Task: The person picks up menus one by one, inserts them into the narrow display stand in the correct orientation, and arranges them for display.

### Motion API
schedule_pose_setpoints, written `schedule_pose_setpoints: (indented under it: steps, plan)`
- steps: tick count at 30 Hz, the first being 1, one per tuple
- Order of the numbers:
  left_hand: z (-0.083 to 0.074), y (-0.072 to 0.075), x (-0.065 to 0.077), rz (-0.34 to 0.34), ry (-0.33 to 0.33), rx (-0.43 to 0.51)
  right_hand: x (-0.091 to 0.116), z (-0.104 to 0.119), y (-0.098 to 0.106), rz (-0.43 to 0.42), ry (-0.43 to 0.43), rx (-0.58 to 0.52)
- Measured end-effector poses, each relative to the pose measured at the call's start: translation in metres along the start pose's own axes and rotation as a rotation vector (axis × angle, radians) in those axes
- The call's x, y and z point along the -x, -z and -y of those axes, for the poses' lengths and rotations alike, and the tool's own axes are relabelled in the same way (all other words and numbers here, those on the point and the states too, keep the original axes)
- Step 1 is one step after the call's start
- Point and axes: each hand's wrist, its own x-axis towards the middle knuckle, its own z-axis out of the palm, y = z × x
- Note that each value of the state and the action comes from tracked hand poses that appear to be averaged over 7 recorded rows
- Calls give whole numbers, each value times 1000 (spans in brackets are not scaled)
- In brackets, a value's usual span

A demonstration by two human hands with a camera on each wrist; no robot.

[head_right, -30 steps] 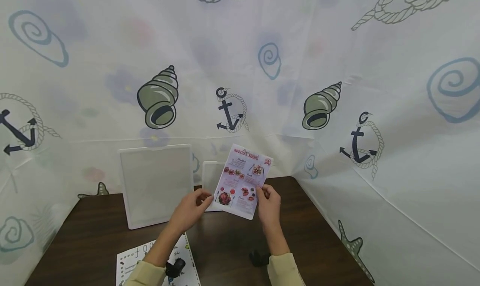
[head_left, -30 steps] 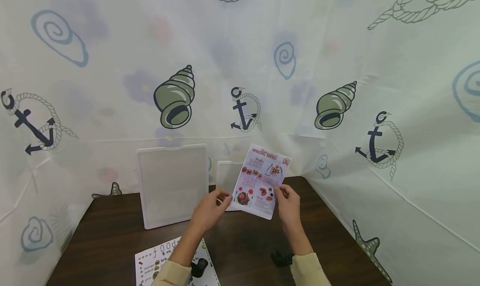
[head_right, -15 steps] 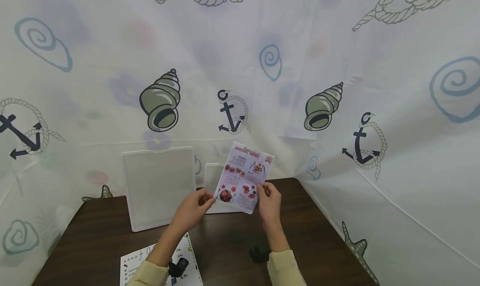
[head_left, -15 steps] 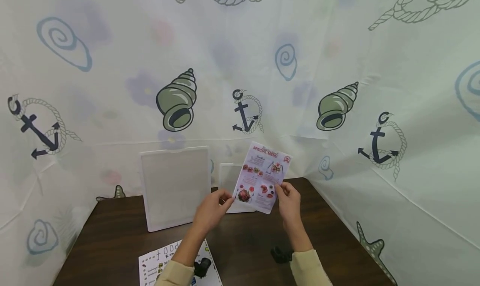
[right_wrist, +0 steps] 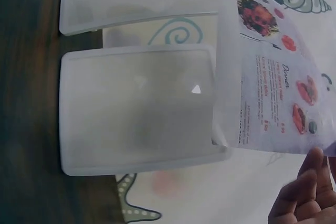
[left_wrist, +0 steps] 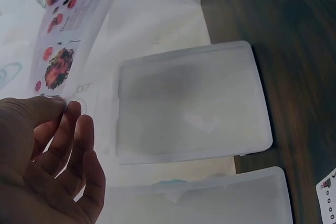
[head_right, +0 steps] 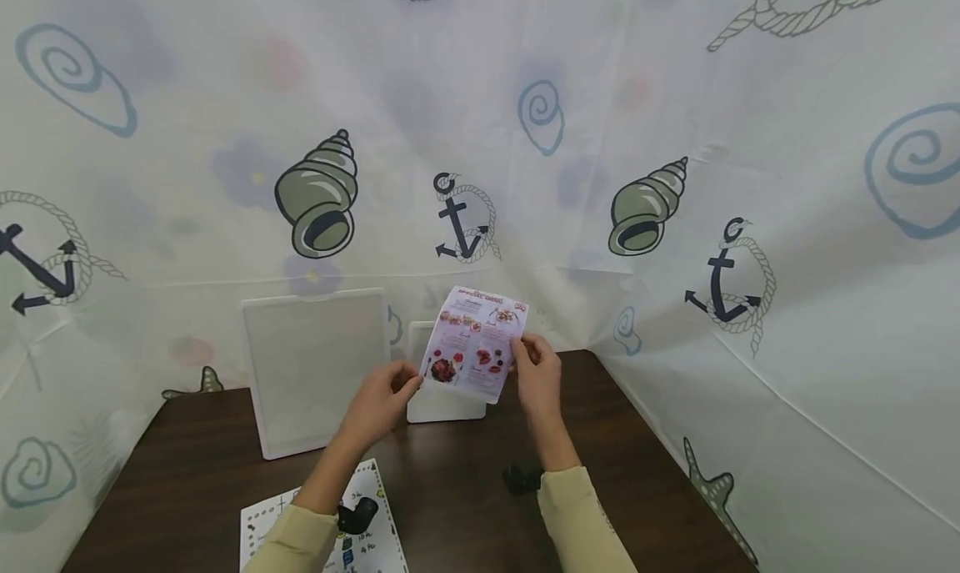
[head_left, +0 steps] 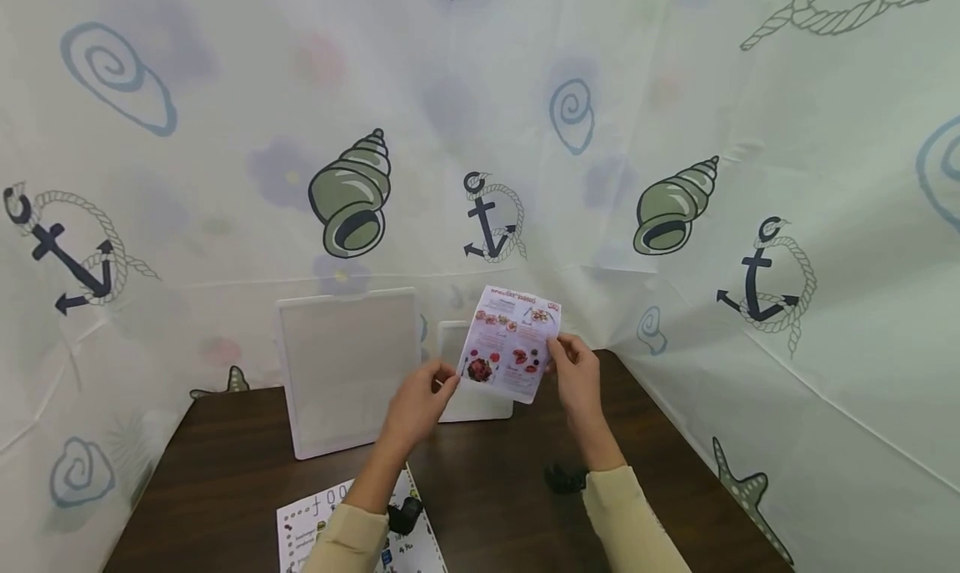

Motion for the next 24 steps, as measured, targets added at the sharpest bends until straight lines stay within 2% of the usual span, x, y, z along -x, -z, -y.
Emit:
schedule_pose_setpoints:
  steps: [6, 12, 21, 24]
  plan:
    - [-3, 4, -12, -44, 5, 0, -10, 11, -1, 73, 42, 50]
    - [-12, 15, -21, -90, -6, -18, -14, 19, -5, 171, 21, 84]
    - [-27, 24, -35, -162, -27, -62, -31, 16, 0, 421, 106, 85]
    - [-32, 23, -40, -176, -47, -74, -38, 15, 3, 461, 129, 80]
